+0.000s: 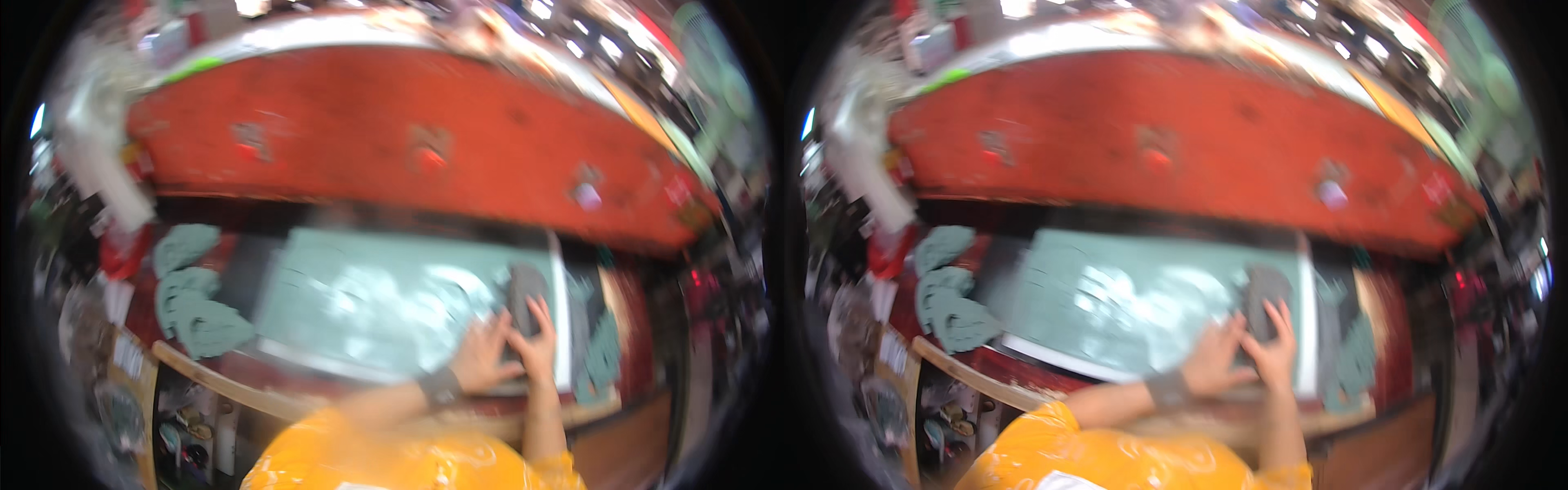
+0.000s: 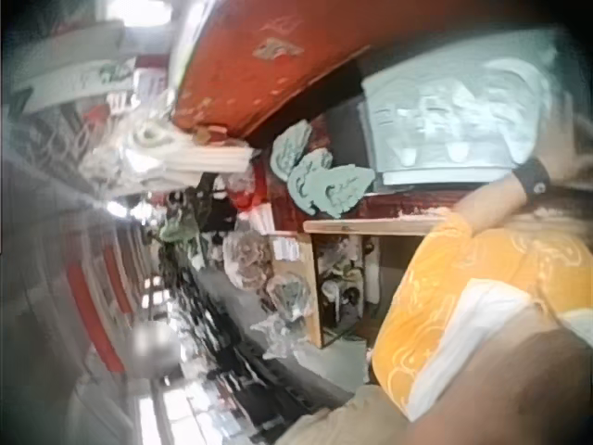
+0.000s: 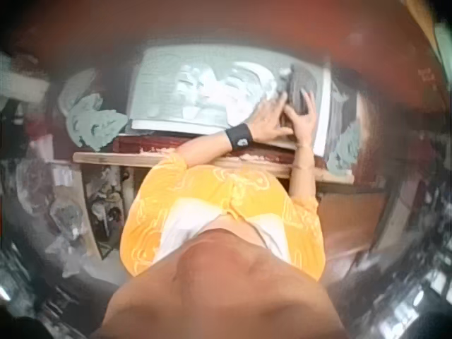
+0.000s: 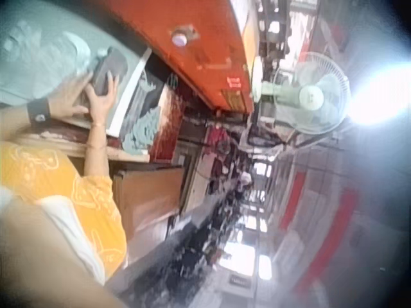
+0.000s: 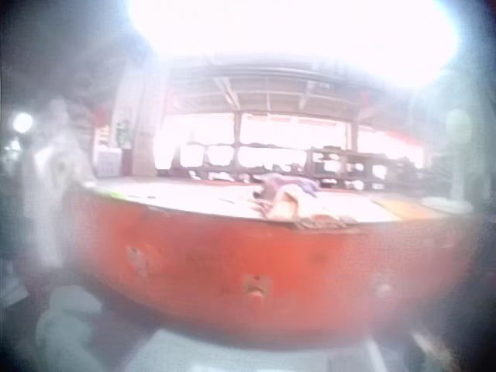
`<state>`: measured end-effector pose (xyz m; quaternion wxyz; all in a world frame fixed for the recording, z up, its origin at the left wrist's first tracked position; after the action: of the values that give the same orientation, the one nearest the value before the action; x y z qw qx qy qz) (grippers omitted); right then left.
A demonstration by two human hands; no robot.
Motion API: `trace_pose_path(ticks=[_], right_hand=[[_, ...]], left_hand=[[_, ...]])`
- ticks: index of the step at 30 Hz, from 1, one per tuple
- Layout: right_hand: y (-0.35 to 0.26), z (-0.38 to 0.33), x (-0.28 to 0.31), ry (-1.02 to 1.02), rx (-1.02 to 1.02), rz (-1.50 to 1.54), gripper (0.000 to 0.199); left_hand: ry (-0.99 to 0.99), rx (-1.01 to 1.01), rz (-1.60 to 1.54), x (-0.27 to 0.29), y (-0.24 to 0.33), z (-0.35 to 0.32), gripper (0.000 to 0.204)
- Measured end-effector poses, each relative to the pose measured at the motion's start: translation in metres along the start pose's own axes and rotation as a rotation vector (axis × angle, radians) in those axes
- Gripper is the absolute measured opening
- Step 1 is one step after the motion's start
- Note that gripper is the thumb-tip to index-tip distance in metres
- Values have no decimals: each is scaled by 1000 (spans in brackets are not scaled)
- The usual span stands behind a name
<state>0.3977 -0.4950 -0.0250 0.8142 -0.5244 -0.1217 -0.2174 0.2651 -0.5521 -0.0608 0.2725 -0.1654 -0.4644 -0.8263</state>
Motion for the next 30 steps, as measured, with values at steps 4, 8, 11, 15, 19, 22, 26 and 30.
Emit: trace_pose_path(ticks=[4, 8, 11, 15, 19, 22, 26, 30], right_hand=[[22, 0, 22, 26, -333, 509, 67], [43, 9, 48, 107, -562, 1108, 62], [57, 21, 71, 12, -692, 1515, 56], [88, 36, 130, 132, -396, 738, 59], [112, 48, 163, 107, -120, -41, 62], [124, 50, 165, -35, -28, -457, 61], [109, 46, 157, -27, 64, -829, 55], [62, 29, 140, 226, 42, 30, 27]], left_hand=[[-148, -66, 251, 4, 10, 5, 85], [-53, 18, 409, 12, 19, 8, 93], [-64, 39, 405, 19, 22, 15, 91], [-212, -364, 296, 21, 21, 35, 75], [-368, -359, 210, -7, 19, 30, 44], [-272, -297, 143, -31, 39, 24, 56], [-302, -280, 212, -51, 69, 37, 49], [-459, 268, -275, -53, 35, 84, 32]])
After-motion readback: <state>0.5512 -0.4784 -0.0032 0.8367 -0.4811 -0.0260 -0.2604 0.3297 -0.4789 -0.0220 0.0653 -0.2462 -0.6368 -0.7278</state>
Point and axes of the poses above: each hand's wrist, its own z-axis towards the middle knuckle, its own x-axis out of the back of the hand, y = z × x, the point moved 4 cm from there along z, towards the middle knuckle, and after that the axes turned 13 degrees about y, right-handed, at the moved point
